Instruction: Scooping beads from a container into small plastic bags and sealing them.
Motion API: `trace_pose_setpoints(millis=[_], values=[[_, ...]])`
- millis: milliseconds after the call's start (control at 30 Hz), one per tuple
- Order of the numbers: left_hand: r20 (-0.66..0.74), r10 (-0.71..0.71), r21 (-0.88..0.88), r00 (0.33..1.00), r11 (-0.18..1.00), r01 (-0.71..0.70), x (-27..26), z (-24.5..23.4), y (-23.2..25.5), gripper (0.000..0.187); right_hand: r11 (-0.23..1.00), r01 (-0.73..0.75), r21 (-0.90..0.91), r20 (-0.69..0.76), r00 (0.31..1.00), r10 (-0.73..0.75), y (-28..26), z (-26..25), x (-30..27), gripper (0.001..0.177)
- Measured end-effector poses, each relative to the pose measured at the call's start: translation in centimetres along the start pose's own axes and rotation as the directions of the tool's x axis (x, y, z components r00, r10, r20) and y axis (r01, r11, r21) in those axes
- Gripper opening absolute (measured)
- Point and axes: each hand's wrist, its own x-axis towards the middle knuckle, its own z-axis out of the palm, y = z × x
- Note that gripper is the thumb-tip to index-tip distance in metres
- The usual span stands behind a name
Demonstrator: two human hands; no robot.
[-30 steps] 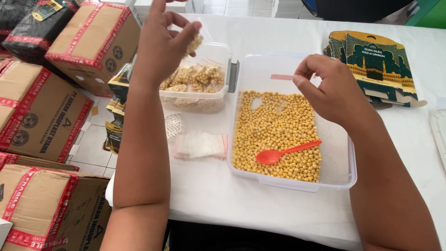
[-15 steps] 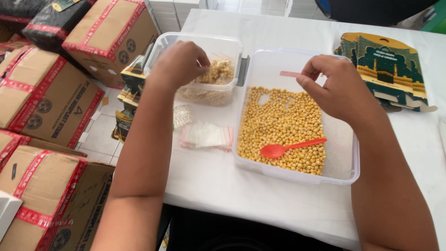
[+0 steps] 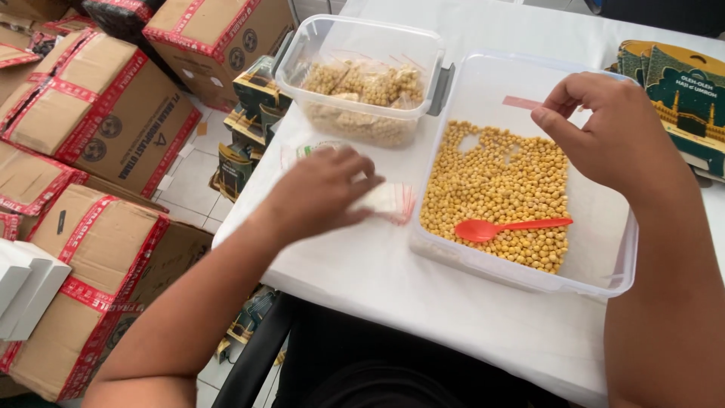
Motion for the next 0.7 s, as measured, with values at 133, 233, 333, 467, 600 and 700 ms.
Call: trace_pose_setpoints(millis=[133,233,333,467,600,700], values=[[-0.117,0.042,0.041,0.992,0.998,-0.037,-2.2,3.4,1.8,0.006,0.999,0.041,-0.02,-0.007,0.999,-0.041,0.8,0.4,-0.1,0.022],[-0.222,-0.022,-0.045,0.975,0.999,0.012,-2.7,3.4,2.3,0.007,1.0,0.0,0.004,-0.009,1.0,0.0,0.5,0.2,-0.2,0.022],[-0.2,-0.09,-0.049,0.976,0.995,0.082,-3.0,3.8,2.4,0.01,1.0,0.017,-0.015,-0.01,1.0,-0.017,0.6,0.3,-0.2,0.023],[-0.062,-0.185,-0.187,0.981,0.967,0.171,-3.0,3.2,1.8,0.014,1.0,0.003,-0.02,0.003,1.0,-0.003,0.5,0.2,-0.2,0.022],[-0.066,-0.322,-0.429,0.945,0.864,0.264,-1.7,-0.4,0.9,0.013,1.0,-0.016,-0.008,0.01,1.0,0.016,-0.5,-0.2,-0.3,0.023],[-0.219,-0.337,-0.399,0.916,0.887,0.231,0.2,-3.0,-0.7,0.004,0.999,0.045,-0.002,-0.02,0.999,-0.045,0.0,0.0,-0.2,0.023]])
